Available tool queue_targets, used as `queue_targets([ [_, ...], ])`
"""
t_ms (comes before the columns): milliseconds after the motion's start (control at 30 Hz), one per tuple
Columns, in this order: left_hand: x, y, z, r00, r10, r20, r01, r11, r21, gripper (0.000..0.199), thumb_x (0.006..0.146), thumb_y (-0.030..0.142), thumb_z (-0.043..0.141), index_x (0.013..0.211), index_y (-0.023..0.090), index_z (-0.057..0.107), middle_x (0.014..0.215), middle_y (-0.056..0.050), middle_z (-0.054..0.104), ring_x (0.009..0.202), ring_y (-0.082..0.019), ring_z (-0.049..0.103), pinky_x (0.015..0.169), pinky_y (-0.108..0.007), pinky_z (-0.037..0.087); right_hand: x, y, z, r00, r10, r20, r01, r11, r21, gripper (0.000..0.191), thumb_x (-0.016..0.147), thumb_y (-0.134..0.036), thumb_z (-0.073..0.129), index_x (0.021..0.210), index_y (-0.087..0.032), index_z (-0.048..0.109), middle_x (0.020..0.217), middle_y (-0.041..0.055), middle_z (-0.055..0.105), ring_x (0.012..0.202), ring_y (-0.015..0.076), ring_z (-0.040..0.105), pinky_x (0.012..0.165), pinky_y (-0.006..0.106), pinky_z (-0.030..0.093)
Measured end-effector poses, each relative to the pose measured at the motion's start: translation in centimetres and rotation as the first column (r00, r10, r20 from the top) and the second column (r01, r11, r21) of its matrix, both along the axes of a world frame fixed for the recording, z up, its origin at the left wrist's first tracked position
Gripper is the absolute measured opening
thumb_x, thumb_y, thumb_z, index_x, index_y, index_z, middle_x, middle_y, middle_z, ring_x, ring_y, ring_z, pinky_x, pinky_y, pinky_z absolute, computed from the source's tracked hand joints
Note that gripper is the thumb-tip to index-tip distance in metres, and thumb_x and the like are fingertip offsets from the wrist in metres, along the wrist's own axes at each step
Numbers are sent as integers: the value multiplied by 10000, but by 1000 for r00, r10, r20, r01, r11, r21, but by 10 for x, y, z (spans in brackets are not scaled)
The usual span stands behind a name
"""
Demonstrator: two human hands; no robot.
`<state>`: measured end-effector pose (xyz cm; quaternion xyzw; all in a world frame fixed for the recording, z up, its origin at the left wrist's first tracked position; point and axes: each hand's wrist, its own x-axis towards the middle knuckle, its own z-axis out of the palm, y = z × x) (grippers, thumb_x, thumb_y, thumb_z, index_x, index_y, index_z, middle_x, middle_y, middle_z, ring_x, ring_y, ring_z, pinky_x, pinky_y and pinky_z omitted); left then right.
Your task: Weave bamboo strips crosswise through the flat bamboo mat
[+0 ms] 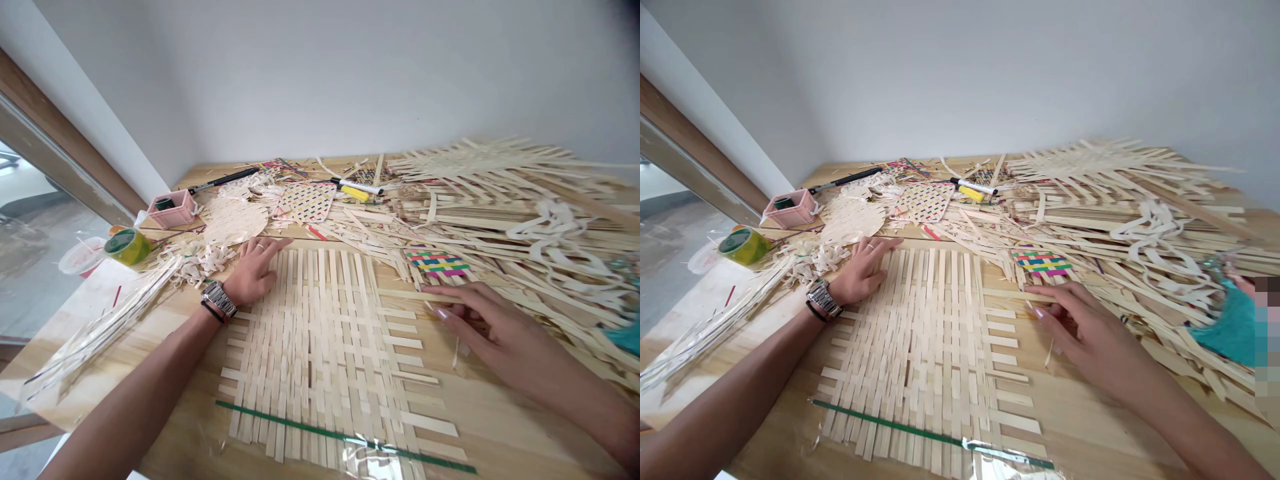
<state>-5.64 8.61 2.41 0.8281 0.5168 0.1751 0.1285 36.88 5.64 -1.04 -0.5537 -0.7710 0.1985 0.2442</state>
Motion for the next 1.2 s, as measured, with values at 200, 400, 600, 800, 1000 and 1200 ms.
queue_targets([
  [200,6,-4,-3,996,9,-85,-1,996,90,799,789,195,491,1588,212,461,1360,-124,633,1277,-383,444,1082,-582,318,-1,0,0,1000,-10,-9,10,1000,4,412,951,-605,534,1189,-319,712,1169,91,695,961,261,716,842,422,601],
  [400,11,-7,-1,988,26,-150,-8,993,120,824,766,184,507,1589,211,463,1312,-135,650,1305,-404,433,1081,-597,292,1,0,-1,1000,-4,-1,4,1000,-18,411,969,-588,530,1233,-320,696,1233,83,691,988,244,709,826,390,587],
  [600,12,-7,-1,985,35,-169,-13,991,131,801,782,188,494,1582,153,462,1270,-158,659,1234,-393,459,1035,-580,337,2,-1,-1,1000,0,0,0,1000,-14,400,978,-590,528,1221,-319,694,1222,74,684,994,240,702,851,400,585],
  [800,10,-5,-3,996,-15,-93,22,996,85,711,807,166,478,1517,143,510,1382,-185,583,1244,-367,505,1068,-573,392,0,-1,1,1000,3,-17,-3,1000,-6,379,966,-595,544,1164,-315,705,1190,79,691,967,249,718,836,401,602],
  [1000,2,1,-4,995,-58,79,57,998,15,690,794,142,484,1482,184,502,1358,-153,569,1278,-330,534,1108,-541,448,-2,-1,2,1000,0,-23,-1,1000,-4,367,957,-593,542,1118,-304,701,1193,87,699,997,256,716,856,409,591],
  [1200,-2,2,-4,982,-21,185,28,999,-32,733,739,129,519,1466,211,485,1300,-122,519,949,-233,562,926,-473,532,-2,-1,2,1000,-7,-26,6,1000,-4,370,955,-590,540,1137,-308,695,1189,81,695,965,244,709,800,388,581],
])
